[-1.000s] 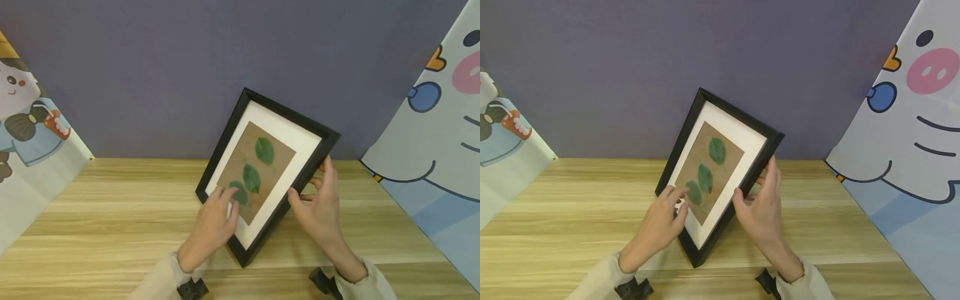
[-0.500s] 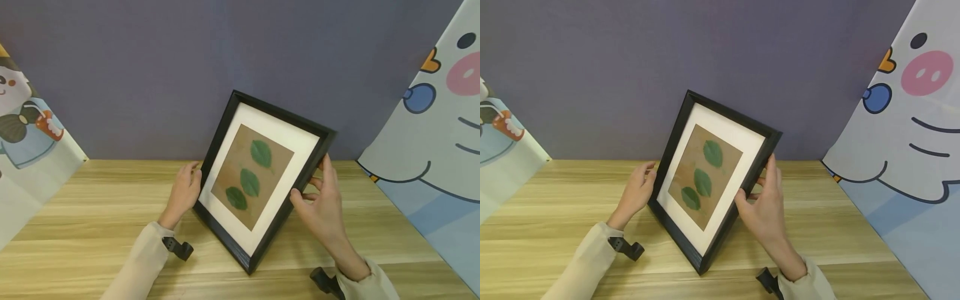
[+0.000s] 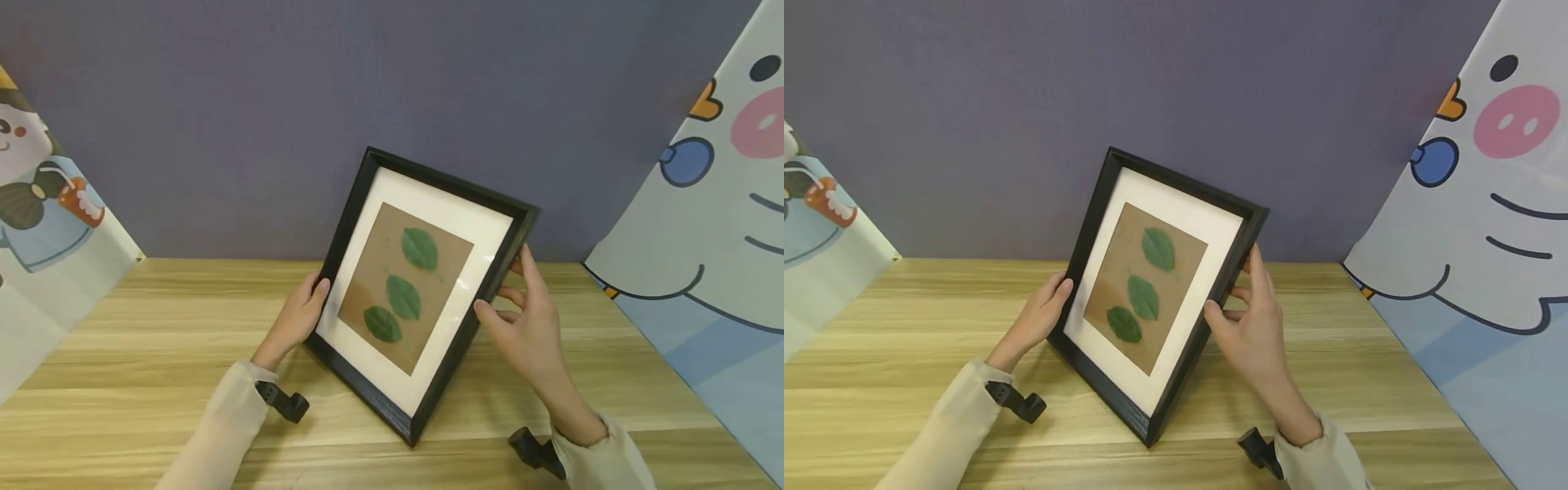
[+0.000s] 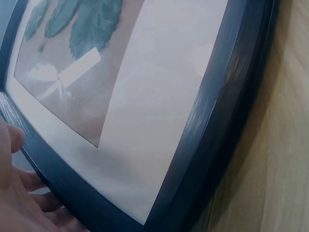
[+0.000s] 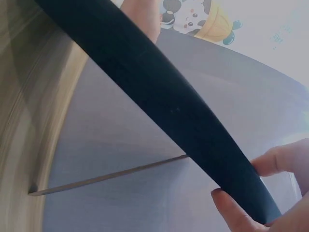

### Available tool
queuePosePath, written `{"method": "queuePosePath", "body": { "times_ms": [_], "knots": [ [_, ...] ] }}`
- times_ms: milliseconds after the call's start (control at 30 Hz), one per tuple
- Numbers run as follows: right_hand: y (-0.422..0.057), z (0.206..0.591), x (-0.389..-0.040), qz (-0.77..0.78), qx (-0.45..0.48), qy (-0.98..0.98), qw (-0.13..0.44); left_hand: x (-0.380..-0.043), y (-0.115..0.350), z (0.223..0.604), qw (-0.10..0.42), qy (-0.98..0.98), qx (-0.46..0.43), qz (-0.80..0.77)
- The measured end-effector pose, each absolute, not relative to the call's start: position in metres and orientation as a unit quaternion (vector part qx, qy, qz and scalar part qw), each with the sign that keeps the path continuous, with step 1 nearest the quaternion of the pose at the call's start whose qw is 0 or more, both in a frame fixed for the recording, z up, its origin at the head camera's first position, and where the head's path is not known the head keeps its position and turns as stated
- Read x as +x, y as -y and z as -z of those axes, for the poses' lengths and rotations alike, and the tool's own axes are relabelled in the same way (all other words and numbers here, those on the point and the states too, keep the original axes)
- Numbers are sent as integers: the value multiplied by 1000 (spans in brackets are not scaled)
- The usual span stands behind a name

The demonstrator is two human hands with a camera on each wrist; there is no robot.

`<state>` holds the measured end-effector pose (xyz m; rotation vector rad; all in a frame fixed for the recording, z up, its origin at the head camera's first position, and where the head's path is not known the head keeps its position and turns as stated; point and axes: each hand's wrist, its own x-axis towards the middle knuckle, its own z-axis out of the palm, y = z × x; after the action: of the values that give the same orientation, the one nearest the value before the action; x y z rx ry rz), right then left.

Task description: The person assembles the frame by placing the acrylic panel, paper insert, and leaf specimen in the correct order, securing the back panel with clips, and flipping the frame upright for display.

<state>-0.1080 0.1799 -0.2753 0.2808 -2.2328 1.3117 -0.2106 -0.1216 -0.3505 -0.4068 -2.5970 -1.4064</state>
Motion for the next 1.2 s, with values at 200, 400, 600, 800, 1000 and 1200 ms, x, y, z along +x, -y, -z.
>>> {"method": "queuePosePath", "body": {
  "times_ms": [200, 400, 600, 800, 1000, 1200],
  "knots": [
    [-187, 274, -117, -496, 118, 828, 235, -204, 125, 346, 85, 876, -122, 459],
    [-189, 271, -127, -514, 113, 821, 221, -198, 129, 345, 89, 881, -120, 448],
    [-193, 274, -138, -531, 106, 807, 237, -190, 127, 346, 92, 885, -124, 440],
    [-196, 279, -148, -543, 102, 796, 245, -181, 127, 345, 103, 888, -120, 431],
    [-197, 284, -156, -550, 100, 793, 241, -172, 130, 346, 104, 892, -117, 424],
    [-197, 286, -163, -563, 103, 783, 245, -163, 131, 345, 107, 892, -115, 423]
  ]
}}
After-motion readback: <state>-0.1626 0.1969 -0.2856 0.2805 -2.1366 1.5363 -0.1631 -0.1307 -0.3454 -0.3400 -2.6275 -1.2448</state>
